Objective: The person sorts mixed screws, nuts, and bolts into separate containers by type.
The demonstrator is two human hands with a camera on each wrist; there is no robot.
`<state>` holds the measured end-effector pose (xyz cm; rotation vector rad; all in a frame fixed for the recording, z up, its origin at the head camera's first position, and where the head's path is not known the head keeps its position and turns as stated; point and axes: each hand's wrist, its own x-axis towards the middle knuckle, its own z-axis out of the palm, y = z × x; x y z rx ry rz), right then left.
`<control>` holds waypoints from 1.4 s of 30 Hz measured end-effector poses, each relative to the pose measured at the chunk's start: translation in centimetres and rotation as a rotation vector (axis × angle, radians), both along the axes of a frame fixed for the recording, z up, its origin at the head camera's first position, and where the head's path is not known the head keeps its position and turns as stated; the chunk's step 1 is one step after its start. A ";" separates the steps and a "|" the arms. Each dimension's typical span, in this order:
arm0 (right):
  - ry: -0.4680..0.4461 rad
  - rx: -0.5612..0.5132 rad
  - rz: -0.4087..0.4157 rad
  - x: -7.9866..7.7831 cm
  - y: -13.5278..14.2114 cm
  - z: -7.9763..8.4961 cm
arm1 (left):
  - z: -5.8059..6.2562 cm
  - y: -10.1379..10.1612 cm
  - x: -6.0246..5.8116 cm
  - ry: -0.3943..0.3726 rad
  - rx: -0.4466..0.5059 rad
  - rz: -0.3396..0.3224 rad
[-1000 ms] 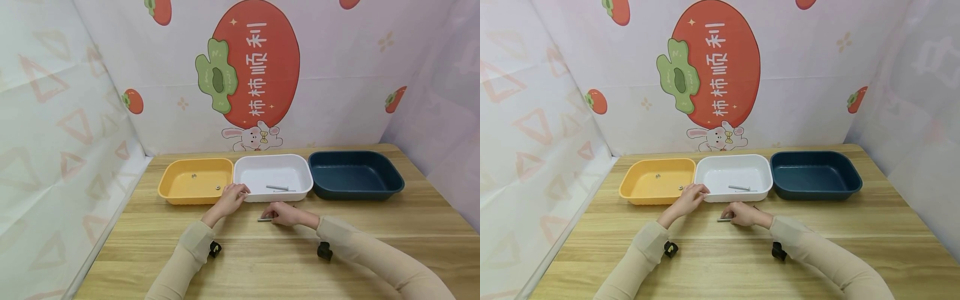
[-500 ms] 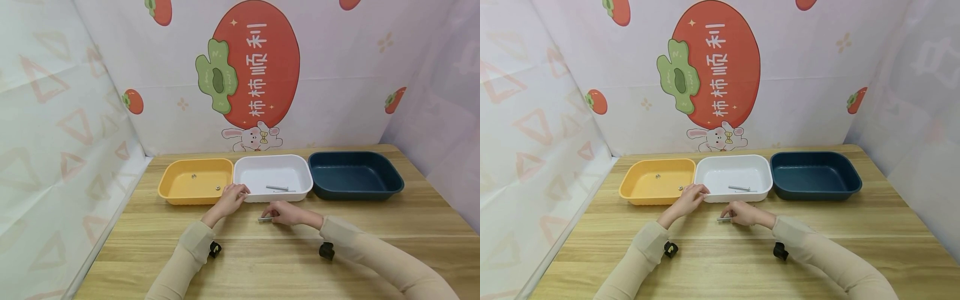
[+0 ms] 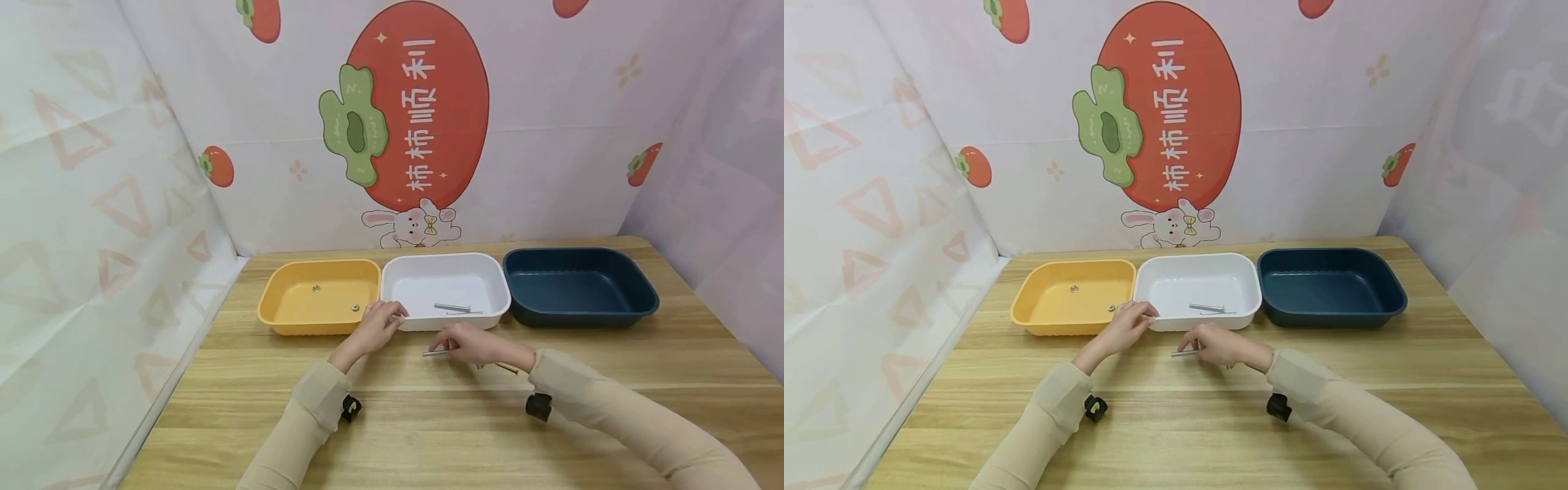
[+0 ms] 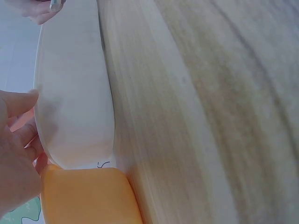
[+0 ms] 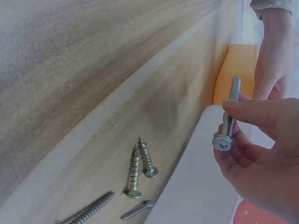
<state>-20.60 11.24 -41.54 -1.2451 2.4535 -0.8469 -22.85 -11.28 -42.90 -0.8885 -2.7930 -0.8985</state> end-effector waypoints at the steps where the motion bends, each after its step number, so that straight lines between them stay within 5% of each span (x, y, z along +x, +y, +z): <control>1: -0.002 -0.001 -0.001 0.0 0.0 0.1 | 0.0 0.0 0.0 0.002 -0.002 0.001; 42: 0.082 -0.021 -0.134 -2.6 1.7 3.9 | -0.2 0.1 -0.2 -0.003 0.006 0.000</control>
